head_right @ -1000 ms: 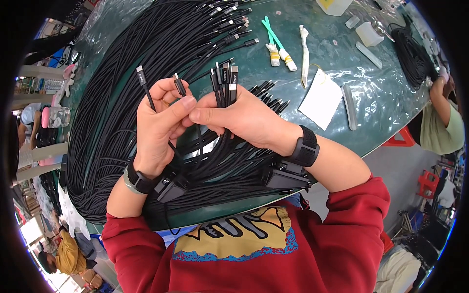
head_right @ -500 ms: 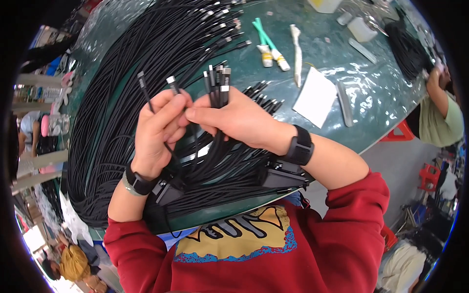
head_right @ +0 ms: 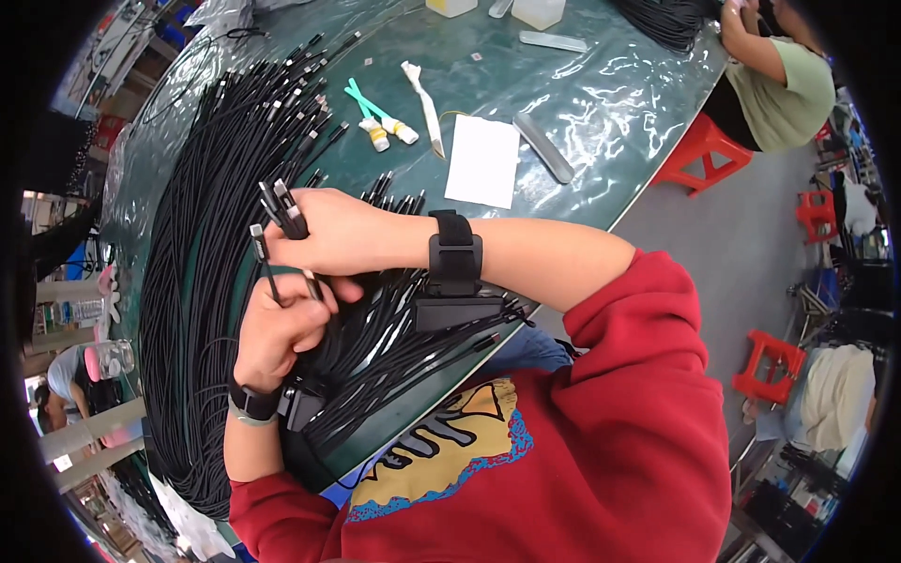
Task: The person holds a bundle of cables, wipes the connectors with a cloth on a stick, and uses a small blade to scrape the connector tips before setting the bundle back onto the table.
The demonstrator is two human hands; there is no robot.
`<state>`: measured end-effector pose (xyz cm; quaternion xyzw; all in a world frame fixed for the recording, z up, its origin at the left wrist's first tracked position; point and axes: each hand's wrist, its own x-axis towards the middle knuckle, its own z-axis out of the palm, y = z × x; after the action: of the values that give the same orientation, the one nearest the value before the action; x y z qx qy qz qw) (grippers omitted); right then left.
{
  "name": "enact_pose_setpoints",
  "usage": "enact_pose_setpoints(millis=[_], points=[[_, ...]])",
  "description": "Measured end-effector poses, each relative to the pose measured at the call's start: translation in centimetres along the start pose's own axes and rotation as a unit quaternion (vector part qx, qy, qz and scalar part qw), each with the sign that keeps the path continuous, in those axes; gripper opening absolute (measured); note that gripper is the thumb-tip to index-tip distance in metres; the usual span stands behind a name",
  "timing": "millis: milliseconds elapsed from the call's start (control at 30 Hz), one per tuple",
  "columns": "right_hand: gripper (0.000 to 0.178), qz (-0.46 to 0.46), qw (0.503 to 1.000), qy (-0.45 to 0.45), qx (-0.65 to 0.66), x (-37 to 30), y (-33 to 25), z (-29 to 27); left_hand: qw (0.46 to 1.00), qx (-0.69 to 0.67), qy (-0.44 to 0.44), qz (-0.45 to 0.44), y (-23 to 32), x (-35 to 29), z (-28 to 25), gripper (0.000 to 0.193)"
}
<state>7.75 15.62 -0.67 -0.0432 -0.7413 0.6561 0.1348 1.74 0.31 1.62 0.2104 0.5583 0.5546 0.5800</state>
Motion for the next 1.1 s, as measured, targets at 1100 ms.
enact_pose_setpoints(millis=[1100], points=[[0.012, 0.059, 0.995, -0.073, 0.016, 2.0, 0.1, -2.5, 0.975, -0.206, 0.080, -0.024, -1.6, 1.9, -1.8, 0.030]])
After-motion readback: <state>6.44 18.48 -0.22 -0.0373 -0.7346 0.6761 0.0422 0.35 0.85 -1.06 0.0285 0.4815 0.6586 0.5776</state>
